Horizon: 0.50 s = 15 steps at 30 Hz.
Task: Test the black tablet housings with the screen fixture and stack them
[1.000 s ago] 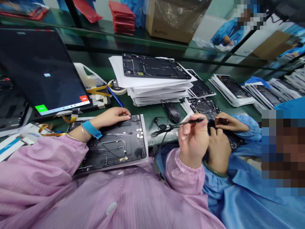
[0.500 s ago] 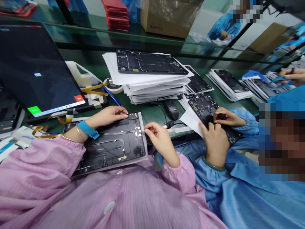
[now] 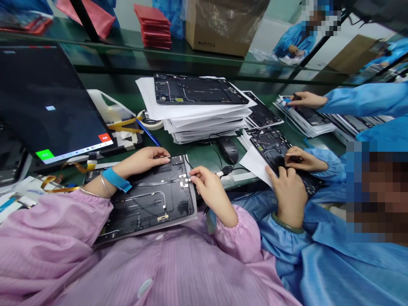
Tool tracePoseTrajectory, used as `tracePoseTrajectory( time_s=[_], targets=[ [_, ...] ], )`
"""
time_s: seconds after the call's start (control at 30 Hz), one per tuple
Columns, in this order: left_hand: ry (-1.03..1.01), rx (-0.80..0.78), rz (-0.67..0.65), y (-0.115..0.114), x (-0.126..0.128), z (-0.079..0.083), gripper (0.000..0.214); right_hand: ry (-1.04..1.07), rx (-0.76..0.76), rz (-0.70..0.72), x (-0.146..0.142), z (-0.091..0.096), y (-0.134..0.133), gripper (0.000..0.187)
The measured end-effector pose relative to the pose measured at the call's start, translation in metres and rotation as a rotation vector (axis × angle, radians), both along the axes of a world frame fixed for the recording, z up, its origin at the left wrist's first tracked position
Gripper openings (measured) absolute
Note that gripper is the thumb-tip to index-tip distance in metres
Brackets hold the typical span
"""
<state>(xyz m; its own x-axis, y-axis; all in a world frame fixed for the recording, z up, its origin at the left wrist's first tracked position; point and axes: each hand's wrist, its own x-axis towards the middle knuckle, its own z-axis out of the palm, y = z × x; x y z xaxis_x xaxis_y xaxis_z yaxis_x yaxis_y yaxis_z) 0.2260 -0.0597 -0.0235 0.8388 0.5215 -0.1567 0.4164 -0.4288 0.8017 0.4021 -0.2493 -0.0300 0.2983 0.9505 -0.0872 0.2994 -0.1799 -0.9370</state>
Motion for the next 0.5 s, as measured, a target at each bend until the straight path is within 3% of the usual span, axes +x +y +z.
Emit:
tracePoseTrajectory(
  time_s=[0.13, 0.33, 0.5],
  targets=[
    [-0.001, 0.002, 0.003, 0.000, -0.001, -0.001, 0.047, -0.045, -0.014, 0.015, -0.003, 0.001, 0.002, 0.016],
    [-0.011, -0.028, 0.002, 0.001, 0.000, -0.003, 0.048, -0.808, -0.107, 0.050, -0.035, 0.017, -0.006, 0.028],
    [-0.017, -0.050, 0.005, 0.003, -0.001, -0.007, 0.048, -1.024, -0.153, 0.008, -0.041, 0.023, -0.009, 0.043]
  ],
)
